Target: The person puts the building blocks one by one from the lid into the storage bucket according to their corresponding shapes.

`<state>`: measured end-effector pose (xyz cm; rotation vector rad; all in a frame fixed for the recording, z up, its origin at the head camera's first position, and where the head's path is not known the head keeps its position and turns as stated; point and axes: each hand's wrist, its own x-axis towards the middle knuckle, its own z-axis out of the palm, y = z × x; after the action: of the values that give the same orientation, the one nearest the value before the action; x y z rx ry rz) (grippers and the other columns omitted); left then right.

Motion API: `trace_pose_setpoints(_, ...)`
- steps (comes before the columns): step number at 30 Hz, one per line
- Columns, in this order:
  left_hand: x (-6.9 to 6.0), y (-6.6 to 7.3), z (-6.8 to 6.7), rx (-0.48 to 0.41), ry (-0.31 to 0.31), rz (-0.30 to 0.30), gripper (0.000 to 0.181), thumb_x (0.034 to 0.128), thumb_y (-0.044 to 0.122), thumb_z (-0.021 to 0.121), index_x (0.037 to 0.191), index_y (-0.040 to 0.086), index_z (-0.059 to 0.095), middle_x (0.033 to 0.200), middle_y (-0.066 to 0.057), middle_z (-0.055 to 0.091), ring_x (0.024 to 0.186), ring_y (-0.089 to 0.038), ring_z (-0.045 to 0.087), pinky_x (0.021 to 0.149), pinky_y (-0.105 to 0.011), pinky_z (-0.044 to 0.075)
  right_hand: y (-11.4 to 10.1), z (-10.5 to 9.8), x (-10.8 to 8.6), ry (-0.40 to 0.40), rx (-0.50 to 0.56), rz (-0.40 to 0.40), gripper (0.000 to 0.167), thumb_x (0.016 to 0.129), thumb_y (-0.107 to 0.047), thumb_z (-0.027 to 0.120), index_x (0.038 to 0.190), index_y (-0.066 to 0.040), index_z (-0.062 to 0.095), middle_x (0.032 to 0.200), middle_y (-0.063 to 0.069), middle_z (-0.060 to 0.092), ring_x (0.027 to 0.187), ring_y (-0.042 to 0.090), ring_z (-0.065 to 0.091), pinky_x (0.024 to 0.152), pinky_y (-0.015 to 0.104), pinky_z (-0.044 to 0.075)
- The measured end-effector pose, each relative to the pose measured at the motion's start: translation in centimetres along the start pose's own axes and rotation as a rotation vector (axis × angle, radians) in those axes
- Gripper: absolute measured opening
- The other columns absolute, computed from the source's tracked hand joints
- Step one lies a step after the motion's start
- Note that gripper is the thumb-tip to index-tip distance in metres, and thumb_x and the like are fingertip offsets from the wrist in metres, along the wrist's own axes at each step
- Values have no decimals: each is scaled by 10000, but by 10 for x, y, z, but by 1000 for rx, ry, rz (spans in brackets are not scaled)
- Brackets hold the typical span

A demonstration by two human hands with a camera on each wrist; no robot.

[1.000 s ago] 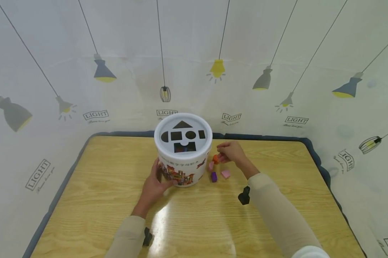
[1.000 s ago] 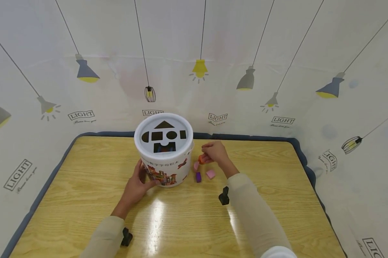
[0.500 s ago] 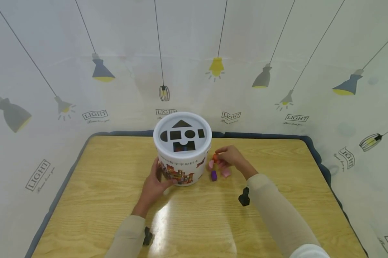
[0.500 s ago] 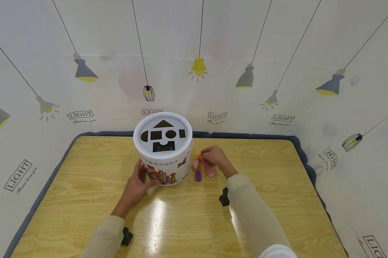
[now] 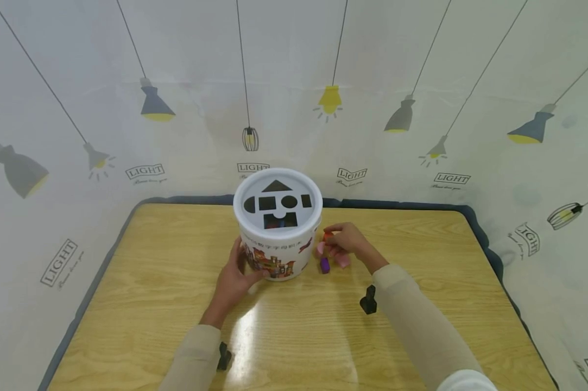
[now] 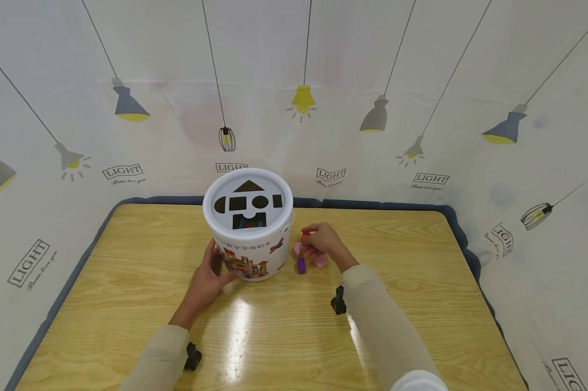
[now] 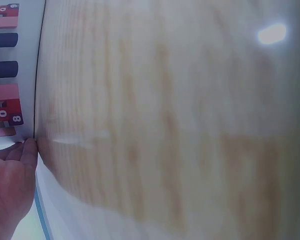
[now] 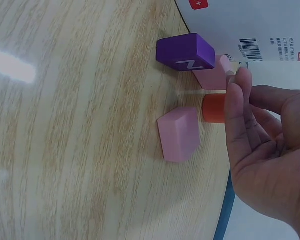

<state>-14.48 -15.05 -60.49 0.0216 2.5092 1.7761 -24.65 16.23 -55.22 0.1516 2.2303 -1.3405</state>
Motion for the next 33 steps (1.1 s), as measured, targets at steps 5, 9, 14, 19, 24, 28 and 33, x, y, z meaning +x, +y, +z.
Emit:
trace_pose_setpoints(5, 0, 0, 0, -7, -3, 0, 1123, 725, 375, 856, 1533, 446, 79, 1581, -49, 302, 1448, -238, 290, 1206, -392, 238, 0, 1, 0, 0, -14, 22, 470, 928, -96, 624, 1387, -54, 532, 730, 128, 693, 561, 173, 650, 549, 280, 590)
trace_pose_setpoints(9, 0, -1, -1, -13, -6, -10, 1123, 719, 386, 857, 1525, 461, 80, 1585, -36, 292, 1450, -224, 284, 1208, -384, 234, 0, 2, 0, -6, -2, 29, 487, 928, -87, 623, 1402, -57, 515, 721, 136, 687, 555, 180, 647, 551, 288, 592)
trace_pose_setpoints(14, 1, -3, -1, -26, -9, -8, 1127, 710, 388, 861, 1522, 468, 83, 1591, -34, 278, 1453, -220, 277, 1207, -378, 233, 4, 5, 1, -4, -8, 31, 505, 925, -64, 601, 1417, -43, 490, 694, 121, 681, 545, 169, 646, 539, 275, 587)
trace_pose_setpoints(19, 2, -3, 0, -22, -6, 5, 1132, 709, 372, 865, 1526, 460, 86, 1583, -47, 296, 1448, -233, 288, 1206, -394, 236, 9, 6, 1, -1, -16, 28, 516, 921, -64, 599, 1420, -21, 474, 697, 126, 689, 551, 176, 657, 534, 279, 587)
trace_pose_setpoints(24, 0, 3, -1, -27, -9, 14, 1132, 718, 347, 864, 1540, 421, 88, 1574, -64, 315, 1444, -242, 301, 1205, -395, 240, 7, 4, -1, 9, -42, 21, 492, 932, -70, 599, 1407, -12, 485, 721, 133, 689, 561, 174, 655, 554, 283, 594)
trace_pose_setpoints(28, -1, 3, -1, -26, -7, 15, 1131, 718, 345, 864, 1537, 429, 89, 1572, -59, 320, 1442, -236, 304, 1204, -388, 243, 5, 2, -1, 30, -68, 17, 477, 939, -58, 594, 1399, 7, 486, 767, 137, 690, 579, 165, 655, 570, 280, 593)
trace_pose_setpoints(33, 0, -2, 0, -24, -1, 24, 1132, 711, 374, 863, 1532, 449, 87, 1574, -56, 315, 1444, -240, 300, 1203, -395, 243, 4, -1, -1, 50, -69, -9, 482, 929, -48, 586, 1392, 34, 481, 805, 143, 696, 615, 169, 667, 582, 265, 590)
